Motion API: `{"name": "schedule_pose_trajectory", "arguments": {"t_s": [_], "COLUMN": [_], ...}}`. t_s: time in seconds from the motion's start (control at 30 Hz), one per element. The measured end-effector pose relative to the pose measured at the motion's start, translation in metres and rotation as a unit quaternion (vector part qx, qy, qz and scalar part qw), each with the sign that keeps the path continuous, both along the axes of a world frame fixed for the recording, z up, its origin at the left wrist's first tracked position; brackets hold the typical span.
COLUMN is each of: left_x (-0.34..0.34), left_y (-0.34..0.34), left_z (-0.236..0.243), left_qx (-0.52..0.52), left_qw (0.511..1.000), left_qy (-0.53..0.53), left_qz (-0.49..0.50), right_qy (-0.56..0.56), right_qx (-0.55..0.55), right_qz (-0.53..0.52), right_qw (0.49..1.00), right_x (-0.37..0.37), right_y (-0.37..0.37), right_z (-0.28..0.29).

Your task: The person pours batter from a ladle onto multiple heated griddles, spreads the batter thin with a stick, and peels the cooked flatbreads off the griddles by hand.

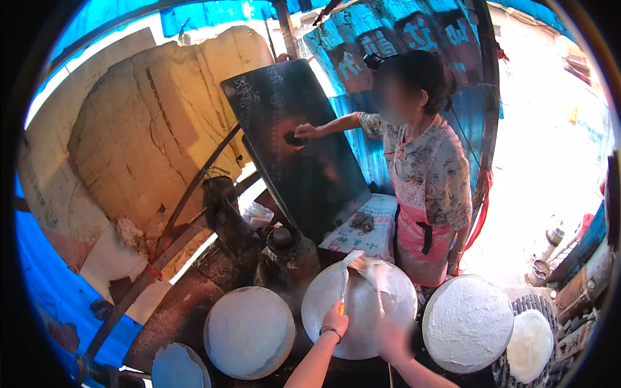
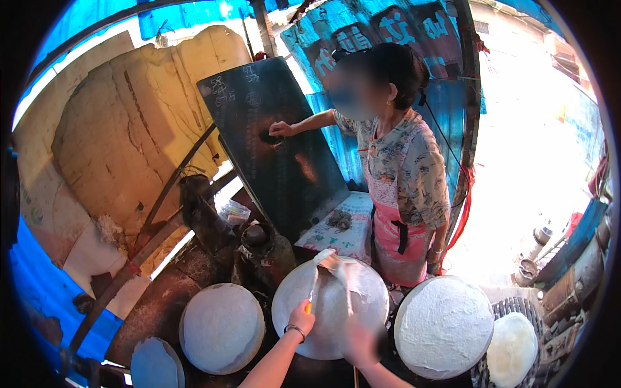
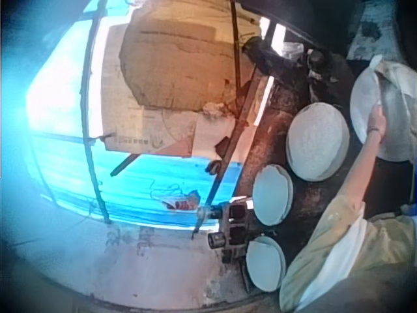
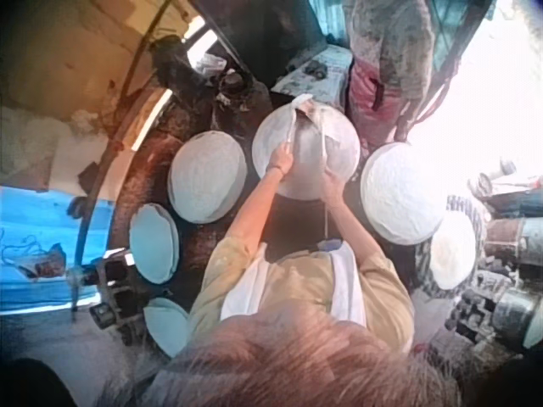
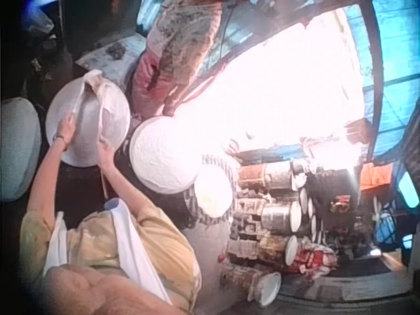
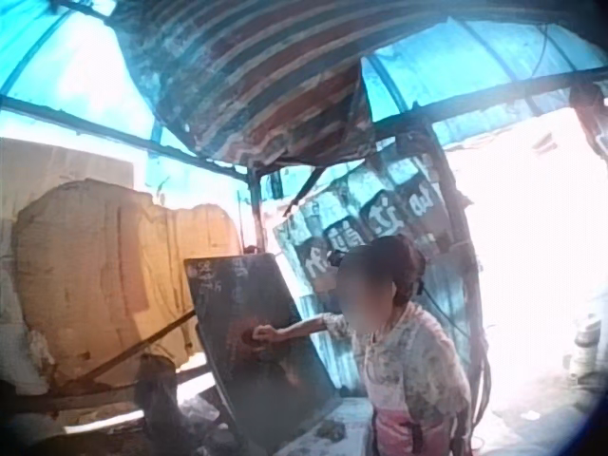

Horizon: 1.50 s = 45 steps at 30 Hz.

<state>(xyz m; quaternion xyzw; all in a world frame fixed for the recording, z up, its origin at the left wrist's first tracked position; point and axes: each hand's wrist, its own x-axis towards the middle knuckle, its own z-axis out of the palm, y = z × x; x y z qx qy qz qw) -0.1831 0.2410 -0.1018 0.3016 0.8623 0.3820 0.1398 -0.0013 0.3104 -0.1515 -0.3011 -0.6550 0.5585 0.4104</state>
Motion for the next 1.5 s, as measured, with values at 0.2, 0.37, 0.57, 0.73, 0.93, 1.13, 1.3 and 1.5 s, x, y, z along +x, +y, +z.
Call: {"name": "schedule_pose_trajectory", "arguments": {"t_s": [0.2,0.37,0.57,0.73,0.93,1.13,1.3,1.5], "left_x": [-0.012,0.001,0.055,0.093,0.138,0.162,0.148,0.173], "left_y": [-0.051,-0.064,-0.145,-0.182,-0.2,-0.202,-0.2,-0.221], "left_z": [0.012,0.008,0.015,0.052,0.099,0.127,0.119,0.125], "left_qx": [0.051,0.123,0.172,0.213,0.305,0.292,0.385,0.458], "left_qw": [0.961,0.916,0.892,0.844,0.837,0.794,0.734,0.692], "left_qy": [-0.253,-0.361,-0.39,-0.45,-0.422,-0.491,-0.51,-0.496], "left_qz": [0.104,0.129,0.152,0.197,0.169,0.209,0.23,0.256], "right_qy": [0.063,-0.073,-0.101,-0.147,-0.282,-0.264,-0.328,-0.31], "right_qx": [-0.379,-0.22,-0.126,-0.069,-0.179,-0.151,-0.174,-0.227], "right_qz": [0.046,0.044,0.026,0.194,0.114,0.317,0.223,0.383], "right_qw": [0.922,0.972,0.987,0.968,0.936,0.898,0.901,0.84], "right_x": [0.002,-0.024,-0.018,-0.045,-0.034,-0.029,-0.038,-0.018], "right_y": [0.018,0.051,0.083,0.079,0.084,0.118,0.112,0.152], "right_z": [0.046,-0.043,-0.016,-0.044,0.05,0.062,0.072,0.068]}}
